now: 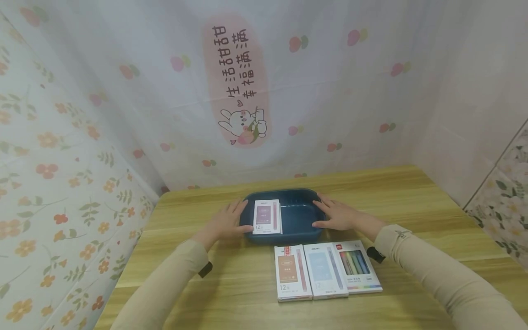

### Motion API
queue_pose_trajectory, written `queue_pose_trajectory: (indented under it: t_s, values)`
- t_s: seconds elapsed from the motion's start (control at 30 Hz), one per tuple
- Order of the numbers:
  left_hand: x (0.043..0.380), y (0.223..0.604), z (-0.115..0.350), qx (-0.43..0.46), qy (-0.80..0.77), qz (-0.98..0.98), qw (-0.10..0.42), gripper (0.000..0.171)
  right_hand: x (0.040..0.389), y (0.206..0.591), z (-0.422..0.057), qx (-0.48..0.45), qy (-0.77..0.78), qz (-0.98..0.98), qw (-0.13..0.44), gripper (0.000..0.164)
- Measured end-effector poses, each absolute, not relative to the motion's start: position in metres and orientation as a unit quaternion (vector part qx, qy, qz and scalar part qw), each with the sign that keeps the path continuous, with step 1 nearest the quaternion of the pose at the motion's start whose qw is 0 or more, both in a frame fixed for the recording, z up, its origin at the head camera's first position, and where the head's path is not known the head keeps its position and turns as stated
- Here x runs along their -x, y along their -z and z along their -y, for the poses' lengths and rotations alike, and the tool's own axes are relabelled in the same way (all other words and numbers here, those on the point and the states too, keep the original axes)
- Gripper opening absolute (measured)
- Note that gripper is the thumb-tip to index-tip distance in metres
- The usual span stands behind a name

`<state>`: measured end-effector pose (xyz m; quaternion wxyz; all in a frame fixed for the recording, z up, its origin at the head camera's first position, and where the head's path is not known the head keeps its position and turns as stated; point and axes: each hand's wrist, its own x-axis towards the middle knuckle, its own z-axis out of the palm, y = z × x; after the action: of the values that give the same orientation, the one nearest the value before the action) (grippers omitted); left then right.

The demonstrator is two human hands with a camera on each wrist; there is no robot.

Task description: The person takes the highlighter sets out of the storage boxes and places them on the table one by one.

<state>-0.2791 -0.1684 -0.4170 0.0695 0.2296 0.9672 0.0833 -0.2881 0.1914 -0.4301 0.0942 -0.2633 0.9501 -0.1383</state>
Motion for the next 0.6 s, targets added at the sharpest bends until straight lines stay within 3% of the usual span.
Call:
queue_pose_trajectory:
  t_s: [0.33, 0.6]
  values:
    - [0.283, 0.408, 0.141, -0.214, -0.026, -0.976, 0.037, 0.089, 0.293, 0.437, -0.194, 0.264, 0.125, -0.952, 0.090, 0.088]
    - [0.284, 0.408, 0.119, -0.211, -0.062, -0.973, 0.074, 0.090, 0.293, 0.433, -0.191, 0.260, 0.112, -0.954, 0.104, 0.089]
